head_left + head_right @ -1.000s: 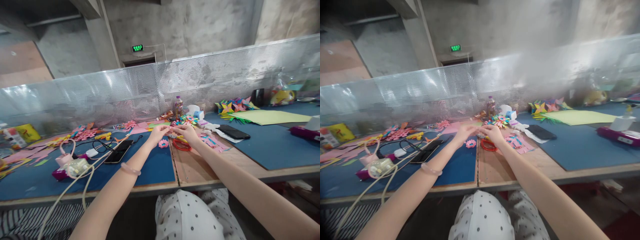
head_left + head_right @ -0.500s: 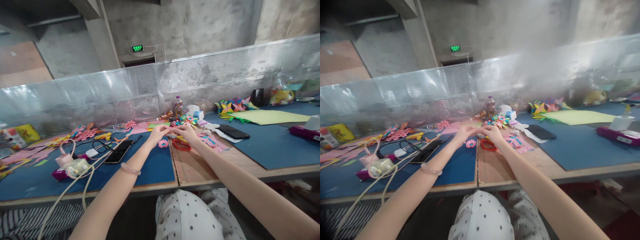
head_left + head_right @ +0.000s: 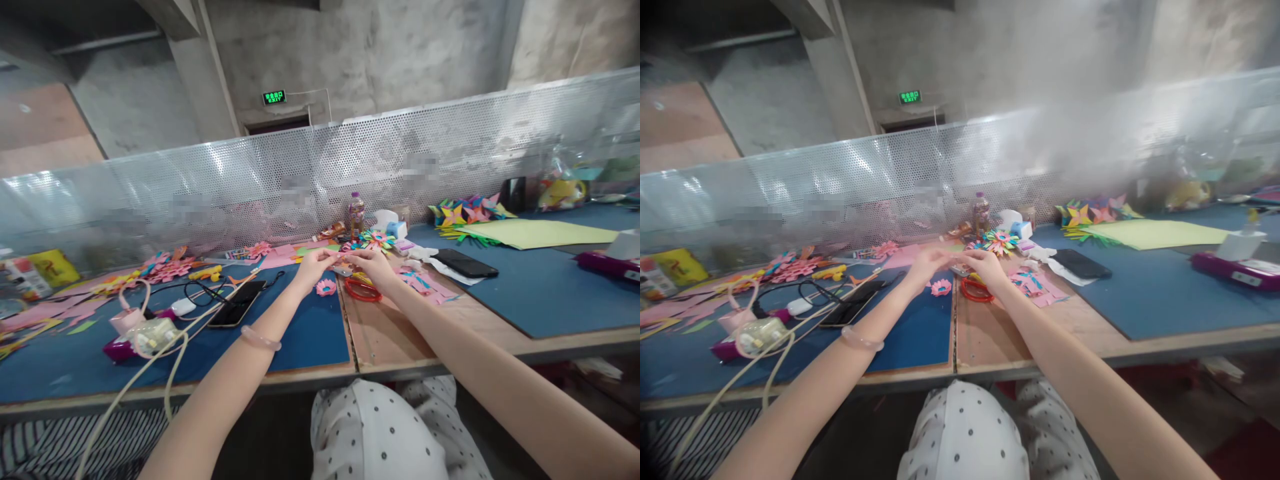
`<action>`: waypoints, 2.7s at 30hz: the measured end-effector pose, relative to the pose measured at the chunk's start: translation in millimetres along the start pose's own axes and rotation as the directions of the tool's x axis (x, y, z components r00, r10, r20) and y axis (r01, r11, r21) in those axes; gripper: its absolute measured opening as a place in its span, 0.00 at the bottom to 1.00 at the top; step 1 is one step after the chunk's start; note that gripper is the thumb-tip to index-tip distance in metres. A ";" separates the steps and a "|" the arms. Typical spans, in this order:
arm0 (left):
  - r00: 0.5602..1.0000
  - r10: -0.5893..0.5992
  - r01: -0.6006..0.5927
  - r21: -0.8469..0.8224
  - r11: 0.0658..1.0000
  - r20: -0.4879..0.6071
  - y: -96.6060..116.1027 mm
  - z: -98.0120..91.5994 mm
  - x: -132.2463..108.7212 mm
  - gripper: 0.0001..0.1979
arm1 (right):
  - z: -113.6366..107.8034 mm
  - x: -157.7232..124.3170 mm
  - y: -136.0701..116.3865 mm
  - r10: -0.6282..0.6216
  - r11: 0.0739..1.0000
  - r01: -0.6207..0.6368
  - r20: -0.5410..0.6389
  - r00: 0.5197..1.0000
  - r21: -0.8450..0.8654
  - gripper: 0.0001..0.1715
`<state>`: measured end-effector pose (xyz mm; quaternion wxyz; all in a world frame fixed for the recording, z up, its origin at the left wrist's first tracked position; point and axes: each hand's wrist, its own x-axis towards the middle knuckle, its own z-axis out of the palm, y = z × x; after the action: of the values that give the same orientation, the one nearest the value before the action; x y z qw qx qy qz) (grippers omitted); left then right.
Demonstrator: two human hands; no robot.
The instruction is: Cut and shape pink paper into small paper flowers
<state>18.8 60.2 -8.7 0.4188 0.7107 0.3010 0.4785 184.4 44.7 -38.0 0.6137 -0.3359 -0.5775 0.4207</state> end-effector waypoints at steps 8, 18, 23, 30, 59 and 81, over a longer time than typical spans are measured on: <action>0.999 0.027 -0.026 0.033 0.999 -0.023 3.6 1.4 -0.8 0.10 | -0.5 0.8 0.7 0.010 0.998 -0.009 -0.021 1.000 0.060 0.15; 1.000 -0.008 0.009 -0.041 0.999 0.028 -0.9 -3.8 1.3 0.12 | -2.6 1.0 0.4 0.010 0.998 -0.009 -0.018 1.000 0.055 0.15; 1.000 -0.013 0.014 -0.032 0.999 0.026 2.2 -5.0 -0.2 0.12 | -1.5 -1.0 -2.7 -0.025 1.000 0.024 0.029 0.999 0.020 0.16; 1.000 -0.018 0.018 -0.015 1.000 0.006 6.0 -3.7 -0.8 0.11 | -0.3 -2.7 -5.5 -0.012 1.000 0.012 -0.023 1.000 0.002 0.18; 0.993 -0.082 0.075 0.083 0.994 0.082 1.1 -0.6 -1.3 0.15 | -1.4 -2.1 -3.4 -0.072 0.990 0.075 0.032 0.997 -0.119 0.19; 0.996 0.009 -0.020 0.127 0.992 0.084 1.6 -1.7 -0.4 0.16 | 0.8 -4.5 -5.1 -0.054 0.989 0.060 0.046 0.998 -0.134 0.19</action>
<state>17.1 59.7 -7.2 0.3810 0.7575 0.3082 0.4314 184.3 38.4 -35.2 0.5891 -0.3512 -0.6267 0.3700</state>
